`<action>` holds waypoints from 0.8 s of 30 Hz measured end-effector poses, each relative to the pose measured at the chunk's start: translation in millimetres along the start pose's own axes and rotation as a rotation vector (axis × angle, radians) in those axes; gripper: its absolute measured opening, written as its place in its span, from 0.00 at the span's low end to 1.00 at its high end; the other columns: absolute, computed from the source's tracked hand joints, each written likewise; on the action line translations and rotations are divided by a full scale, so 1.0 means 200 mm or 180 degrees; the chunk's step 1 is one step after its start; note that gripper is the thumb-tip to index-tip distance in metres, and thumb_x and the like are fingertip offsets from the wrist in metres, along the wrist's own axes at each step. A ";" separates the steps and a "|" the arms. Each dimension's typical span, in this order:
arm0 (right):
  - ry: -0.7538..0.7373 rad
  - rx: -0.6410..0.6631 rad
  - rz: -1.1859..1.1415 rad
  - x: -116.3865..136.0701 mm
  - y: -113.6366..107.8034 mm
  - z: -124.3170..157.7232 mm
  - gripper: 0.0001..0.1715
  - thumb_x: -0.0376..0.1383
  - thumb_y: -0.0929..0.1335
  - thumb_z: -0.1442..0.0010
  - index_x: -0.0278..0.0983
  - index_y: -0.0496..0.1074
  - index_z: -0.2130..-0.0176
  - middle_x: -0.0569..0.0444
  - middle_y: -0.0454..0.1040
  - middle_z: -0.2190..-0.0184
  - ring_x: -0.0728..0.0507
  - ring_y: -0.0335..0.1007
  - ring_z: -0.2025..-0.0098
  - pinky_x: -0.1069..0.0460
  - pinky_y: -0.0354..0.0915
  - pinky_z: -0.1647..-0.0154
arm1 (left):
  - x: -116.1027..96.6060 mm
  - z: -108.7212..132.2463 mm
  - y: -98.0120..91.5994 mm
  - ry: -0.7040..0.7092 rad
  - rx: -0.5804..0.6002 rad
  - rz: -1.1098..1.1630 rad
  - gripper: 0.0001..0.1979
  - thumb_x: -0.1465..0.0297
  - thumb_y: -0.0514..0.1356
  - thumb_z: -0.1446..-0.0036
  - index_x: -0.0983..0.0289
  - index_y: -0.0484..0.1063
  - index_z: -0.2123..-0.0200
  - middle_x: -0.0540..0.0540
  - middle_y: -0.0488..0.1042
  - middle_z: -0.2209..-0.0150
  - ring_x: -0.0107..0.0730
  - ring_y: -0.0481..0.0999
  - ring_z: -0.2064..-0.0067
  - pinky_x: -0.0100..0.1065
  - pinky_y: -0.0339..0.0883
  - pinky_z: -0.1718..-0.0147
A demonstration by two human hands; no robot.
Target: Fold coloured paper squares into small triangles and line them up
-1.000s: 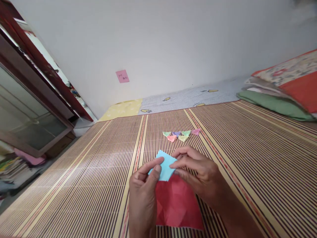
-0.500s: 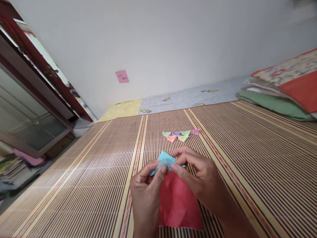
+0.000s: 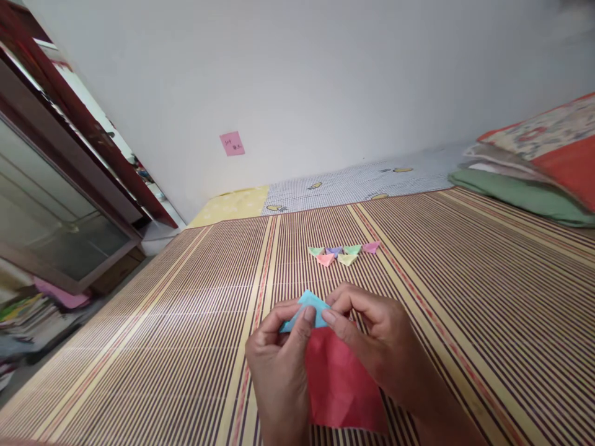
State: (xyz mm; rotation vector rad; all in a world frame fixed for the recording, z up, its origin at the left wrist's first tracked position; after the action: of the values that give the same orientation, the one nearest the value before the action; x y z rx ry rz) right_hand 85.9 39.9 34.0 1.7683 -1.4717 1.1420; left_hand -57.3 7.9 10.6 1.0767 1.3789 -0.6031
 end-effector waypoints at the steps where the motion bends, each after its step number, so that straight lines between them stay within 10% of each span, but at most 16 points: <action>1: -0.0019 0.0047 0.0032 0.00 0.00 0.00 0.13 0.33 0.68 0.35 0.38 0.70 0.72 0.57 0.72 0.71 0.46 0.69 0.68 0.51 0.64 0.65 | 0.00 0.00 0.00 -0.0006 0.0017 0.0016 0.06 0.66 0.74 0.50 0.61 0.83 0.72 0.51 0.79 0.68 0.29 0.76 0.67 0.28 0.72 0.66; 24: -0.0385 -0.0203 0.0232 0.01 -0.05 0.00 0.06 0.29 0.71 0.38 0.40 0.74 0.67 0.55 0.75 0.63 0.44 0.74 0.58 0.48 0.68 0.55 | 0.00 0.00 0.02 -0.0129 0.0500 -0.0196 0.07 0.63 0.71 0.46 0.60 0.85 0.68 0.52 0.79 0.71 0.31 0.75 0.67 0.31 0.70 0.64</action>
State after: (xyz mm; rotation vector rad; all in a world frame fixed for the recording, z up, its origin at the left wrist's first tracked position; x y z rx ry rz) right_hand 94.7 41.6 36.0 1.7799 -1.6373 1.0272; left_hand -54.1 9.7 12.2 1.1438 1.3505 -0.7849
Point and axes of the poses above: each hand's wrist, its own z-axis away from the middle knuckle, its own y-axis out of the palm, x = y × z, the point moved 4 cm from there along -z, towards the middle knuckle
